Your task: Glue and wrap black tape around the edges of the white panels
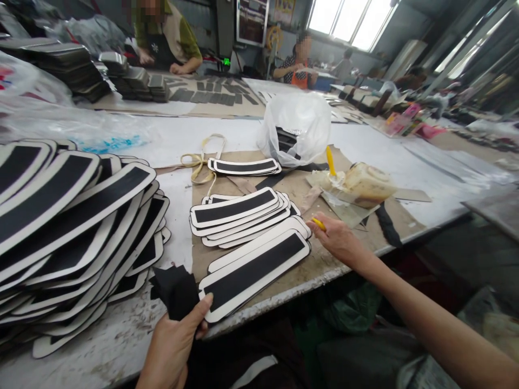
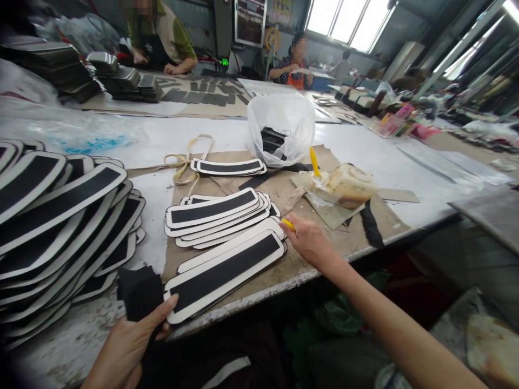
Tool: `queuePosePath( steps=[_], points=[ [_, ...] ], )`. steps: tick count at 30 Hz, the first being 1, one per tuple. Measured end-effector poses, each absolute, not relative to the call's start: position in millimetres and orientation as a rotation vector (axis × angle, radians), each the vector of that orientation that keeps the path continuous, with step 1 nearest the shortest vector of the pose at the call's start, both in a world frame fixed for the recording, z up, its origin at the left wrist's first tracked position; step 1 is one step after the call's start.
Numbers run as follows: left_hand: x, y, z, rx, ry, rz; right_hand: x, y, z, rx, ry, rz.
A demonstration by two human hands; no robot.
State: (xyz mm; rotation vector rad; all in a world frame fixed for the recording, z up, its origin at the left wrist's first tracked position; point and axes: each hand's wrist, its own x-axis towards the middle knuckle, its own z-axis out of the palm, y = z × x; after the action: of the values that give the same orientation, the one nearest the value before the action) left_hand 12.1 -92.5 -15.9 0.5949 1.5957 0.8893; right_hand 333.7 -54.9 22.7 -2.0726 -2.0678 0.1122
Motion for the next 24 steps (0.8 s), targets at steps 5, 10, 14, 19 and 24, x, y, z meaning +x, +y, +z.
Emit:
queuePosePath(
  steps=[5,10,14,19,24],
  points=[
    [8.0,-94.3,-14.8,0.558,1.549,0.911,334.5,-66.2,21.5,-1.989,-1.869,0.452],
    [1.0,-99.9,-16.4,0.599,1.477,0.933,319.1,-73.0,24.3,-1.95,-1.491,1.065],
    [-3.8,-105.3,-12.1,0.577,1.362,0.939,311.7,-80.6,29.1,-1.984,-1.199,1.286],
    [-11.8,-110.6,-4.6,0.53,1.273,0.967,311.7,-87.9,26.3,-1.791,-0.951,1.467],
    [-18.4,-116.6,0.6,0.347,1.154,0.975,297.8,-100.3,21.8,-1.559,-0.762,1.543]
  ],
)
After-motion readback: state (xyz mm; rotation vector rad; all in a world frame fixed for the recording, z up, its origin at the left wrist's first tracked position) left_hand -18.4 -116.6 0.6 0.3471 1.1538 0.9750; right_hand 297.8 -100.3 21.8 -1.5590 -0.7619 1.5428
